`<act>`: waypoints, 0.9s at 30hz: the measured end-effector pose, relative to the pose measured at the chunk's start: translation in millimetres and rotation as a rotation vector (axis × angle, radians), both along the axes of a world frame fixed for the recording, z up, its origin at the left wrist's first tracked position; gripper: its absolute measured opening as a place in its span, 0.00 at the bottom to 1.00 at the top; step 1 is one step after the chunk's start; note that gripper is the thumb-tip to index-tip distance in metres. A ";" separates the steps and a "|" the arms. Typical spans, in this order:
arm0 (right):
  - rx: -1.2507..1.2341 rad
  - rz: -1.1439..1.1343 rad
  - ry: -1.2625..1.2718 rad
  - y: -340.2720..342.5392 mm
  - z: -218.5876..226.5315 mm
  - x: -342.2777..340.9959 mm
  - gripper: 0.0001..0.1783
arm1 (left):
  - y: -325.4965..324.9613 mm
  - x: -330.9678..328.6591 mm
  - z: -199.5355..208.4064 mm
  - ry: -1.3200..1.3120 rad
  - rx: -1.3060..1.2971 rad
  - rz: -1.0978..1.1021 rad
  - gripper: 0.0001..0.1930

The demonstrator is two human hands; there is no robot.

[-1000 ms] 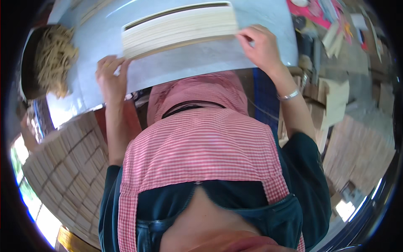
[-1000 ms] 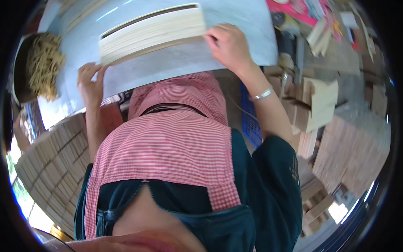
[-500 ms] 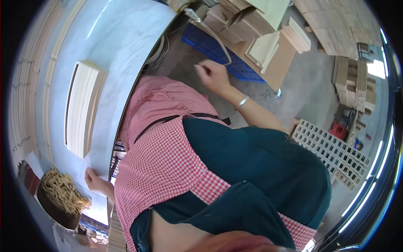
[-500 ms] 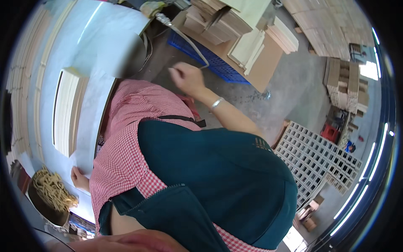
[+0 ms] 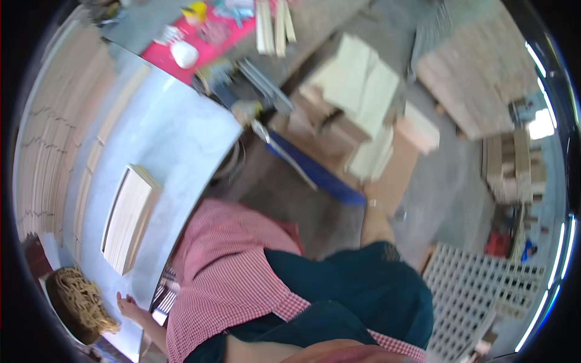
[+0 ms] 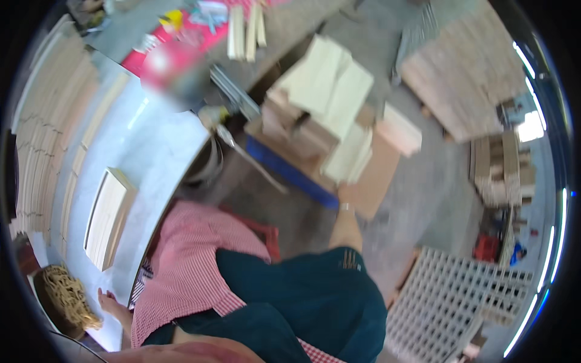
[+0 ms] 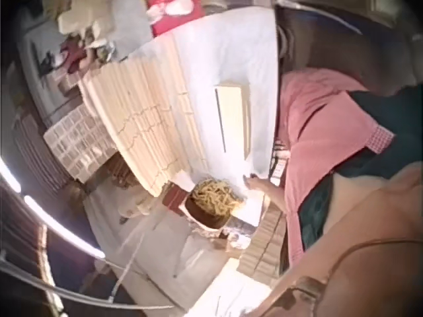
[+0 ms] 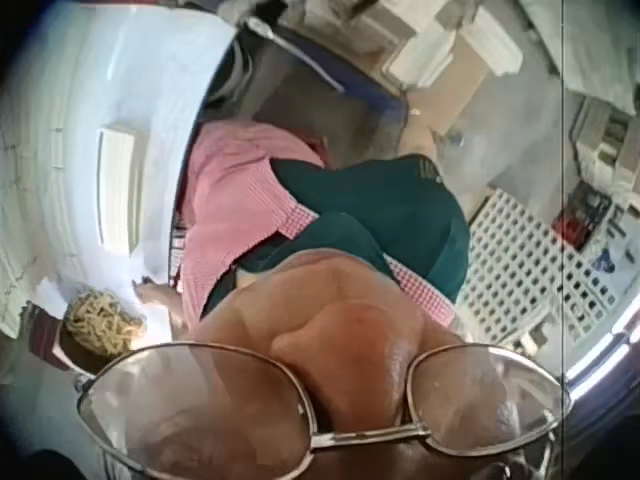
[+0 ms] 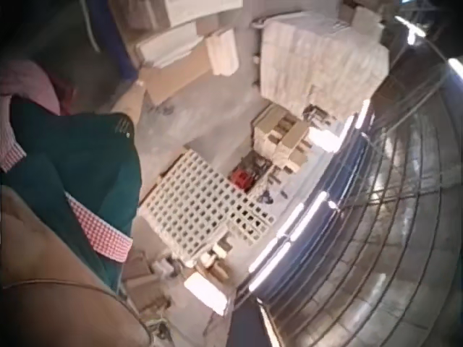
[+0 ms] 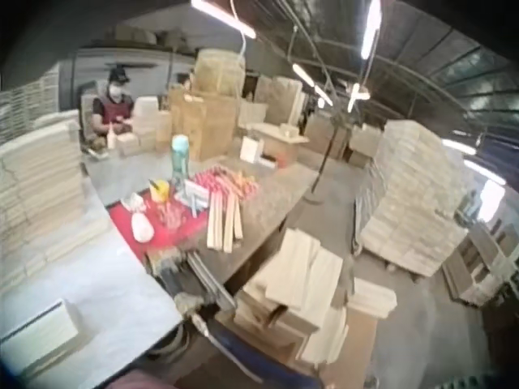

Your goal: Apply glue and use a nail gun to assemble components of small wooden boxes.

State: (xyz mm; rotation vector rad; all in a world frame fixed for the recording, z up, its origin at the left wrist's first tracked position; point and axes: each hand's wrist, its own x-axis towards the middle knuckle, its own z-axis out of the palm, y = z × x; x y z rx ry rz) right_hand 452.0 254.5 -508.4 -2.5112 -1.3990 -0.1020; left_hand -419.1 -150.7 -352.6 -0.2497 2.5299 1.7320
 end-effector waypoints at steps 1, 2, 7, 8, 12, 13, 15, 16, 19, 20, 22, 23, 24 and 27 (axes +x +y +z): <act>-0.049 0.009 -0.013 -5.4 -2.4 3.9 0.17 | 3.4 9.0 2.0 -0.020 0.010 0.007 0.18; -0.102 0.008 -0.028 -13.0 -2.7 7.5 0.17 | 11.2 17.3 14.2 -0.040 0.017 0.002 0.19; -0.163 -0.090 0.022 5.2 -12.3 10.1 0.16 | 26.6 52.9 30.1 -0.041 0.086 -0.003 0.18; -0.165 -0.138 0.061 9.9 -11.1 5.2 0.16 | 25.7 56.8 31.5 -0.026 0.091 0.000 0.18; -0.051 -0.259 0.024 31.6 33.9 8.1 0.15 | 44.7 56.9 26.0 0.009 0.104 -0.010 0.17; 0.029 -0.197 0.139 38.8 88.3 -34.4 0.16 | 36.7 57.6 31.8 0.044 0.096 0.011 0.17; 0.301 -0.128 0.244 66.2 216.7 -87.5 0.15 | 22.8 51.1 31.7 0.018 0.091 0.000 0.16; 0.480 -0.090 0.283 85.8 239.3 -91.2 0.14 | 18.7 43.4 30.5 0.004 0.097 -0.031 0.16; 0.958 0.232 0.211 166.5 284.6 -118.2 0.12 | 18.5 32.4 12.6 -0.039 0.151 -0.113 0.16; 0.941 0.346 0.173 190.5 300.0 -141.0 0.12 | 24.0 33.7 6.0 -0.046 0.174 -0.112 0.16; 0.833 0.561 0.236 213.7 332.7 -218.1 0.11 | 30.5 36.1 8.7 0.031 0.119 -0.099 0.16; 0.772 0.666 0.308 230.9 332.5 -248.9 0.11 | 32.4 37.5 12.0 0.070 0.094 -0.092 0.16; 0.705 0.773 0.383 249.1 325.8 -276.2 0.12 | 31.9 37.9 15.0 0.114 0.067 -0.080 0.16; 0.486 0.825 0.345 301.1 289.9 -334.7 0.13 | 26.1 46.9 23.6 0.038 0.056 -0.096 0.16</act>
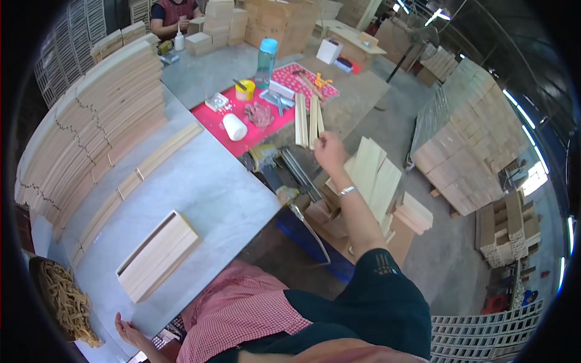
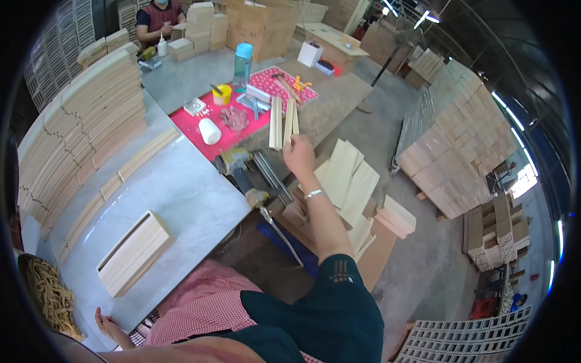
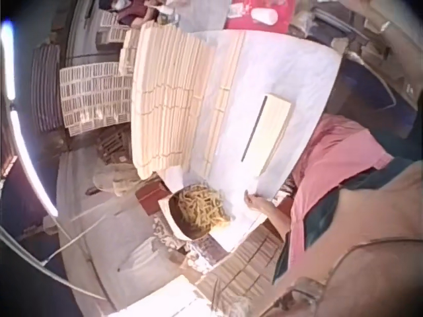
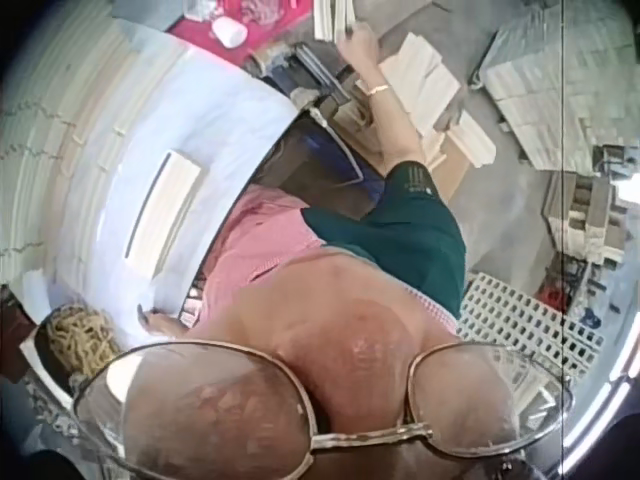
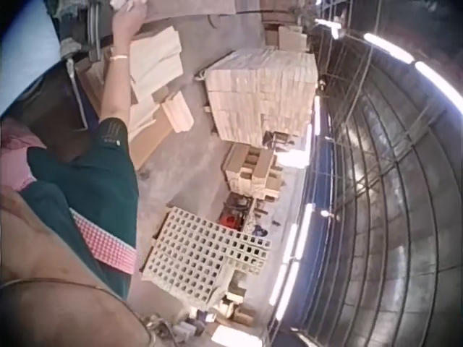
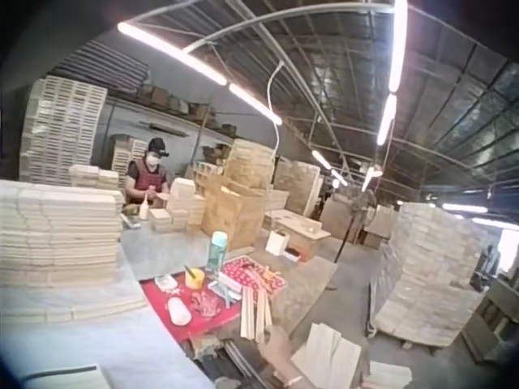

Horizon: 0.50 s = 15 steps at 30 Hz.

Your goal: Apply glue and use a nail gun to assemble components of small wooden boxes.

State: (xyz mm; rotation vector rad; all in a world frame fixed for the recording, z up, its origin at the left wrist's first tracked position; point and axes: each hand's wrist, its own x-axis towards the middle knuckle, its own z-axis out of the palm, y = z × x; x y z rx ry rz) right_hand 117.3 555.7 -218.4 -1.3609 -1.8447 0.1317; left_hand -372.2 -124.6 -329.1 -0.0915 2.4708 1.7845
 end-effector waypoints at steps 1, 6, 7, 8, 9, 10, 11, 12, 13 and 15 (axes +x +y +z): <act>-0.060 -0.055 -0.142 20.7 -14.1 -18.0 0.15 | -8.2 6.3 0.6 -0.034 -0.024 0.001 0.17; -0.328 -0.268 -0.280 65.4 -42.2 -33.7 0.18 | -34.6 -3.4 -36.3 0.112 0.043 0.010 0.17; -0.397 -0.314 -0.281 71.3 -46.0 -35.7 0.19 | -36.4 -9.0 -44.3 0.168 0.073 0.020 0.17; -0.394 -0.317 -0.286 76.7 -50.4 -35.7 0.19 | -33.8 -13.9 -48.3 0.162 0.076 0.019 0.17; -0.362 -0.351 -0.276 81.4 -55.5 -34.1 0.19 | -32.3 -19.7 -51.1 0.157 0.053 0.002 0.17; -0.329 -0.375 -0.266 84.4 -58.0 -35.9 0.20 | -36.0 -21.7 -51.6 0.153 0.030 -0.007 0.17; -0.297 -0.400 -0.256 87.3 -60.1 -36.7 0.20 | -39.8 -23.9 -51.6 0.148 0.006 -0.017 0.17; -0.264 -0.425 -0.245 90.7 -61.3 -37.0 0.20 | -43.4 -25.9 -51.8 0.144 -0.017 -0.027 0.17; -0.264 -0.425 -0.251 91.6 -61.5 -36.8 0.20 | -45.1 -29.8 -49.7 0.138 -0.018 -0.027 0.17; -0.388 -0.370 -0.249 93.6 -58.6 -32.0 0.21 | -45.6 -39.8 -42.6 0.109 0.007 -0.018 0.18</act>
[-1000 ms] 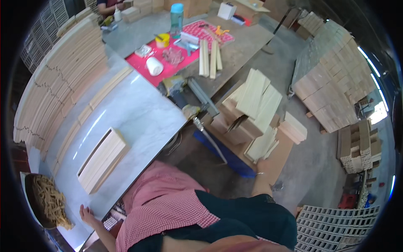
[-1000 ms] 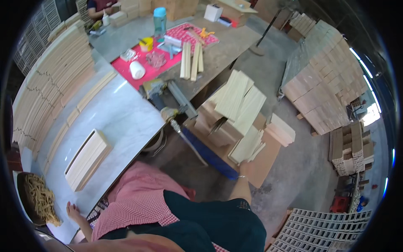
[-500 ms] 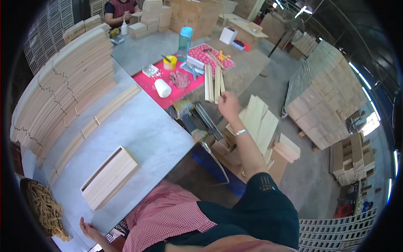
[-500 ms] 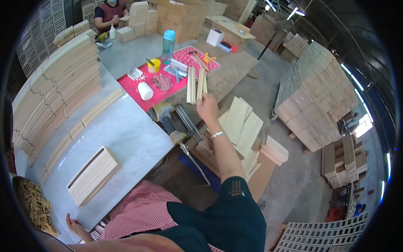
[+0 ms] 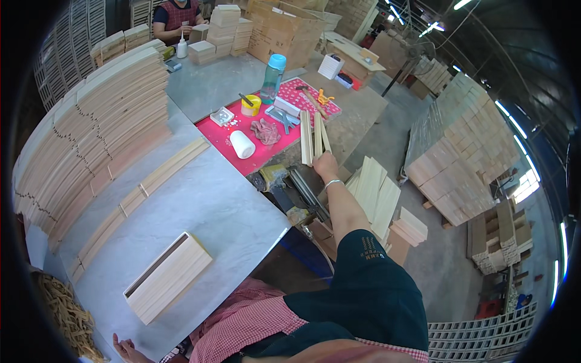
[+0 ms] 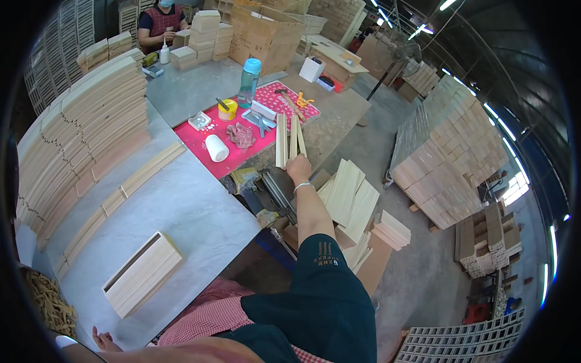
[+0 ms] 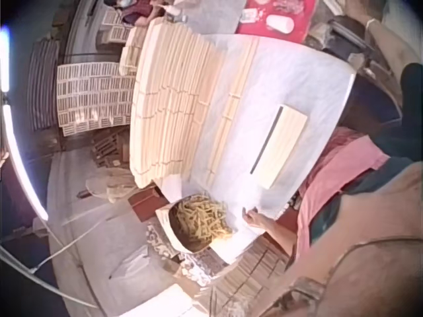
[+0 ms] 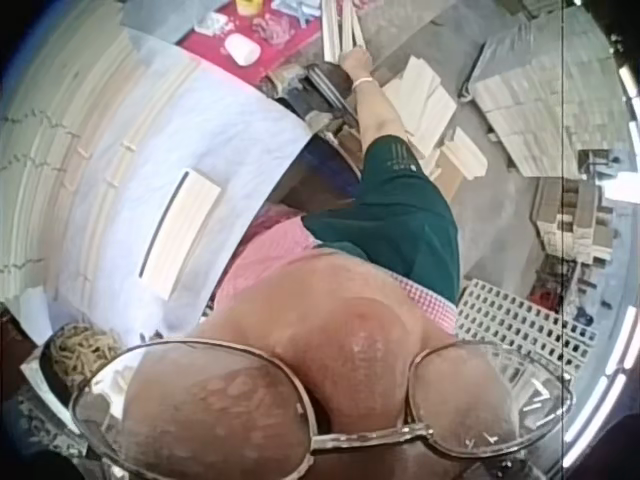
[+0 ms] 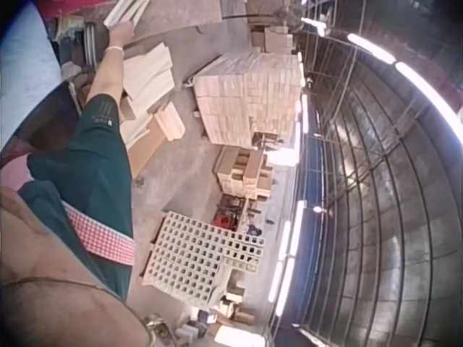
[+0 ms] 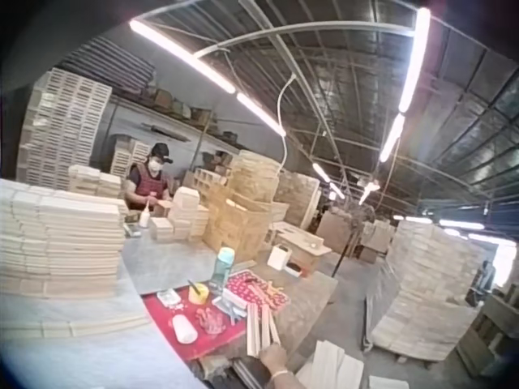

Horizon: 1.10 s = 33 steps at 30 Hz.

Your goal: Apply glue and use a nail gun to assemble components of small wooden boxes.

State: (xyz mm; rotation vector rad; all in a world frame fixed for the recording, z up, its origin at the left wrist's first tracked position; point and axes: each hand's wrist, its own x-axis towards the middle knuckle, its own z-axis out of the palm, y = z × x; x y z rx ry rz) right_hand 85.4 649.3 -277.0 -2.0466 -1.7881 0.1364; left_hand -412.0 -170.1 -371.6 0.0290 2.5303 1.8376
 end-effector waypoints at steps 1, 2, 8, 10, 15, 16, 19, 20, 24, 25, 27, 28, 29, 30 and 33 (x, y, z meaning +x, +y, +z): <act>-0.061 0.018 0.019 1.1 2.3 2.8 0.21 | 0.8 -4.9 4.9 -0.013 0.014 0.004 0.18; -0.121 0.036 0.038 2.3 4.6 4.6 0.21 | 1.2 -8.5 10.4 -0.024 0.029 0.009 0.18; -0.142 0.011 0.168 0.8 11.9 24.0 0.16 | 36.2 6.3 84.2 -0.023 -0.017 0.087 0.19; -0.032 0.012 0.214 -5.6 15.2 26.0 0.15 | 46.7 17.0 103.8 0.028 0.044 0.100 0.19; 0.254 -0.006 0.316 -33.3 31.8 33.8 0.13 | 114.1 62.9 166.7 0.093 0.247 0.050 0.20; 0.309 -0.007 0.335 -39.5 36.3 32.5 0.13 | 130.5 74.0 180.9 0.101 0.314 0.028 0.19; 0.393 0.124 0.507 -69.7 49.9 2.7 0.10 | 157.0 84.7 192.0 0.071 0.341 -0.185 0.21; 0.404 0.280 0.661 -95.1 55.5 -31.3 0.09 | 187.2 126.3 232.0 0.084 0.192 -0.106 0.19; 0.060 0.721 1.037 -225.7 97.4 -110.3 0.08 | 263.7 171.7 240.8 -0.002 0.305 -0.506 0.21; 0.145 0.816 0.860 -245.8 99.4 -112.2 0.11 | 282.8 180.3 250.0 -0.039 0.351 -0.679 0.21; -0.039 1.016 0.918 -308.8 119.9 -156.4 0.10 | 297.9 187.2 248.7 0.009 0.504 -0.847 0.22; -0.139 1.064 0.943 -332.9 111.8 -174.0 0.10 | 299.5 185.2 239.7 -0.017 0.560 -0.881 0.23; -0.207 1.144 0.940 -356.1 106.8 -181.7 0.11 | 298.3 186.0 232.4 0.026 0.572 -0.852 0.23; -0.232 1.219 0.930 -366.9 109.9 -182.0 0.12 | 296.2 188.8 229.4 0.027 0.592 -0.856 0.23; -0.271 1.372 0.901 -391.5 120.4 -188.0 0.15 | 277.6 193.1 223.4 0.071 0.549 -0.813 0.24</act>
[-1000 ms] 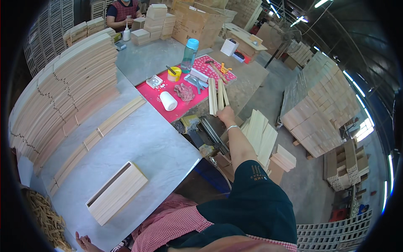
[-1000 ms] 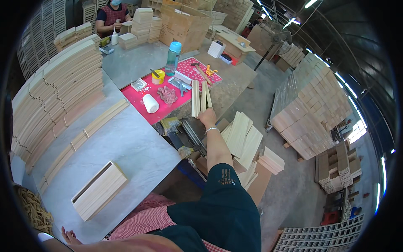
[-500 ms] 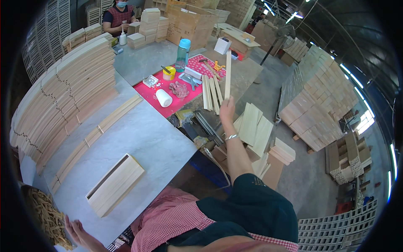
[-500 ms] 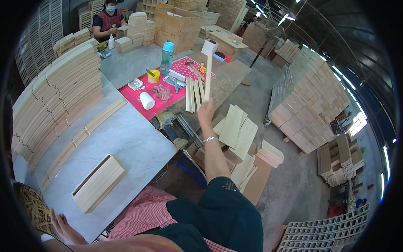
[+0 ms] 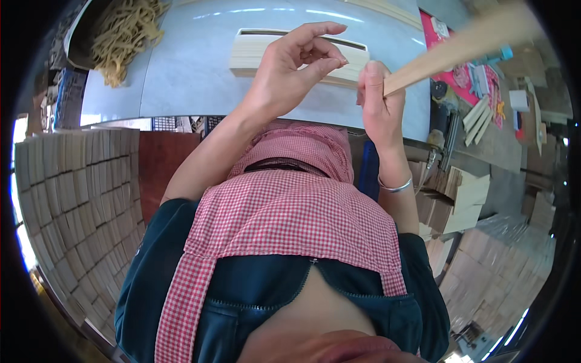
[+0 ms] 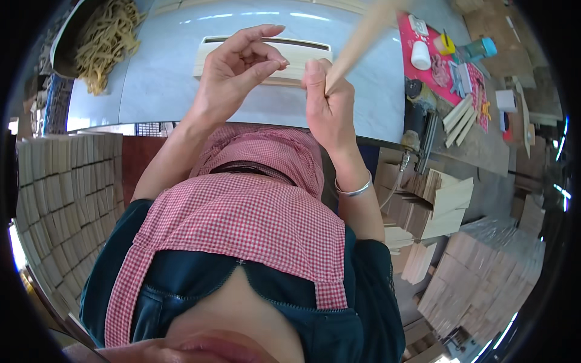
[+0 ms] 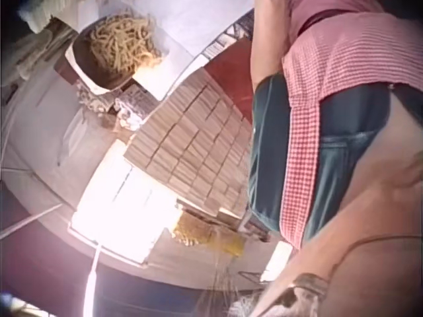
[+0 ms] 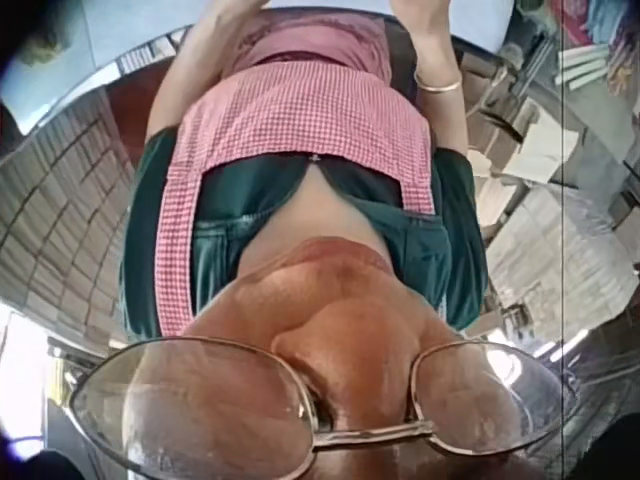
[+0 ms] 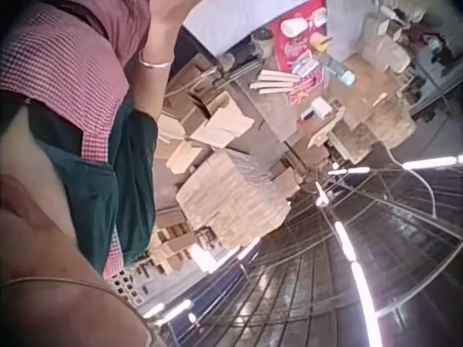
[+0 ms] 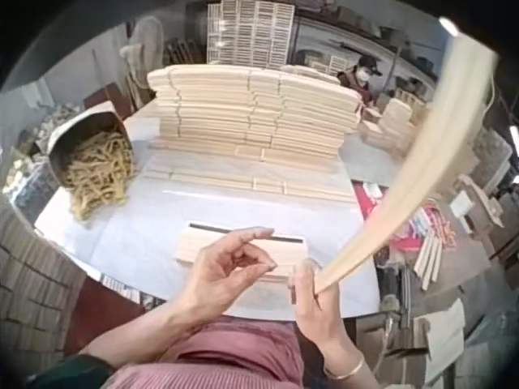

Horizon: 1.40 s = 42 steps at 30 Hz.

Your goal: Apply glue and use a nail gun to assemble components of small wooden boxes.

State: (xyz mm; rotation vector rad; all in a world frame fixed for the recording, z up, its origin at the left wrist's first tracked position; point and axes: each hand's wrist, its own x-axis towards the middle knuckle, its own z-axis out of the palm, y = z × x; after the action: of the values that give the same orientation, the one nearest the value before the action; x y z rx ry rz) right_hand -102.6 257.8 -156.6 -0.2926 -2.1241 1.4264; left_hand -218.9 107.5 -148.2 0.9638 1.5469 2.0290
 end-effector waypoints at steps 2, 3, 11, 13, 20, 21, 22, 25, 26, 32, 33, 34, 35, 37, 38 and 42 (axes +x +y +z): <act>0.012 0.032 0.020 -14.3 11.0 -8.5 0.13 | -7.9 0.4 -1.5 0.054 -0.053 0.048 0.24; 0.021 0.043 0.029 -20.0 15.6 -12.0 0.12 | -10.0 0.2 -2.0 0.080 -0.077 0.067 0.23; 0.164 0.047 -0.021 -29.5 21.3 -22.7 0.03 | -9.6 -7.7 -10.4 0.240 -0.096 0.231 0.23; 0.231 0.037 -0.032 -27.5 19.3 -25.8 0.03 | -10.1 -10.0 -11.9 0.310 -0.102 0.247 0.23; 0.440 0.058 0.000 -23.9 10.0 -33.2 0.07 | -16.4 -10.9 -13.6 0.472 -0.203 0.281 0.23; 0.465 0.069 -0.008 -23.9 9.5 -32.6 0.08 | -18.9 -8.6 -11.7 0.481 -0.250 0.274 0.23; 0.489 0.081 -0.017 -24.3 9.0 -31.4 0.08 | -21.9 -5.1 -9.5 0.490 -0.298 0.267 0.23; 0.536 0.109 -0.027 -29.0 4.8 -28.2 0.09 | -31.0 3.6 -5.7 0.509 -0.398 0.261 0.22; 0.512 0.111 -0.026 -32.3 1.2 -26.9 0.09 | -34.1 6.1 -7.0 0.493 -0.394 0.255 0.22; 0.378 0.114 -0.055 -44.5 -13.6 -23.2 0.07 | -49.3 16.4 -27.1 0.328 -0.274 0.260 0.24; 0.350 0.114 -0.066 -45.6 -15.3 -23.1 0.07 | -51.7 17.3 -30.9 0.272 -0.218 0.275 0.24; 0.323 0.114 -0.077 -47.3 -17.0 -21.3 0.06 | -54.7 18.0 -34.3 0.216 -0.161 0.291 0.24; 0.319 0.115 -0.078 -47.0 -17.7 -20.2 0.06 | -58.9 14.0 -36.8 0.178 -0.161 0.318 0.25; 0.239 0.138 -0.166 -43.2 -20.3 -14.8 0.05 | -71.0 7.8 -36.0 0.142 -0.163 0.346 0.26; 0.200 0.149 -0.209 -41.4 -22.2 -11.8 0.05 | -76.9 4.8 -30.8 0.027 -0.132 0.387 0.25; 0.424 0.198 -0.322 -42.8 -40.2 -5.7 0.05 | -120.7 -20.0 -35.7 -0.155 -0.081 0.488 0.21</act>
State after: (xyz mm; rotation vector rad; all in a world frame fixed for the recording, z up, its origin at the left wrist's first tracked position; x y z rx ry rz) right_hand -108.3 214.9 -196.8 -0.1570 -2.7174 1.0413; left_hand -238.9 -13.2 -184.0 0.4078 1.8944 2.2671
